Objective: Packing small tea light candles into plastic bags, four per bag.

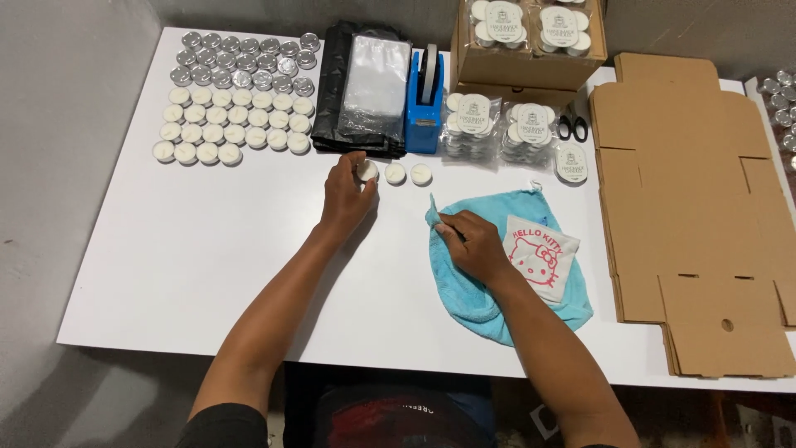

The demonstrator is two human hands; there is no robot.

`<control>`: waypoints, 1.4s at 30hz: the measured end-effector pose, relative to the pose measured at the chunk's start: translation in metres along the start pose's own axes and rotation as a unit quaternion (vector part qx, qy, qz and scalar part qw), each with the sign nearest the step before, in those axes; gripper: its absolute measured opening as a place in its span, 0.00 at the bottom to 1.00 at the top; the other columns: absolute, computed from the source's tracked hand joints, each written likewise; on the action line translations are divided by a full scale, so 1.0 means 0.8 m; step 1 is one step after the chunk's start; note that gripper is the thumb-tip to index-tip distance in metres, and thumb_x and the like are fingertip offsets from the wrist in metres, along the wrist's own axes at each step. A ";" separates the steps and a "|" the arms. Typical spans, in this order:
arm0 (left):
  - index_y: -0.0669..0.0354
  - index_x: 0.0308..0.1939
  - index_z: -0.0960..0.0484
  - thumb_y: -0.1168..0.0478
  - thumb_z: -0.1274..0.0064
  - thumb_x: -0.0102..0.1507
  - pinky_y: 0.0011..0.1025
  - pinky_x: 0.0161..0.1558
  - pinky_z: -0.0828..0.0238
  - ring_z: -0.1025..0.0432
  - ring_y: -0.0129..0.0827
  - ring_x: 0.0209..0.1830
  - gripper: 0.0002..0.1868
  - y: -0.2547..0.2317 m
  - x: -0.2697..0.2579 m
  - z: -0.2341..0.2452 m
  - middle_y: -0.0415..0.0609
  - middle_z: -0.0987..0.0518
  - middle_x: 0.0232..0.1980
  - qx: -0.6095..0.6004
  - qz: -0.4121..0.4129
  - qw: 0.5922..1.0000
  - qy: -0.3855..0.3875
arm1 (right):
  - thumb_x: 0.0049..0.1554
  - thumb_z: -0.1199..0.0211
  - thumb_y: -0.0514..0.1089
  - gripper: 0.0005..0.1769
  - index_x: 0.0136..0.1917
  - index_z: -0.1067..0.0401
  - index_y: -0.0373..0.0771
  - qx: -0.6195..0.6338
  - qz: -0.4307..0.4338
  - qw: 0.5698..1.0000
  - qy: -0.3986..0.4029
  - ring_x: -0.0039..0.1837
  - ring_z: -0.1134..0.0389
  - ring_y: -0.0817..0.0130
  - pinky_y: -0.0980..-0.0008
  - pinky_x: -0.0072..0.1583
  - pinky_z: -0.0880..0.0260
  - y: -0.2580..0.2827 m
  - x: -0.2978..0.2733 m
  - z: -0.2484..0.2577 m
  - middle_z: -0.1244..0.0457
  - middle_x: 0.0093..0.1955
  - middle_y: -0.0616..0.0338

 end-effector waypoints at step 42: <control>0.56 0.71 0.33 0.50 0.55 0.66 0.47 0.33 0.27 0.22 0.51 0.36 0.30 0.182 0.023 0.214 0.52 0.16 0.40 0.310 0.182 0.925 -0.124 | 0.57 0.35 0.45 0.14 0.52 0.18 0.36 -0.091 -0.001 0.995 0.028 0.39 0.28 0.69 0.69 0.41 0.29 -0.023 -0.006 -0.015 0.27 0.39 0.58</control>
Point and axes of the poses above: each hand's wrist, its own x-axis towards the middle knuckle, its own z-axis out of the back of the hand, y = z × x, the point moved 9 cm from there along x, towards the middle knuckle
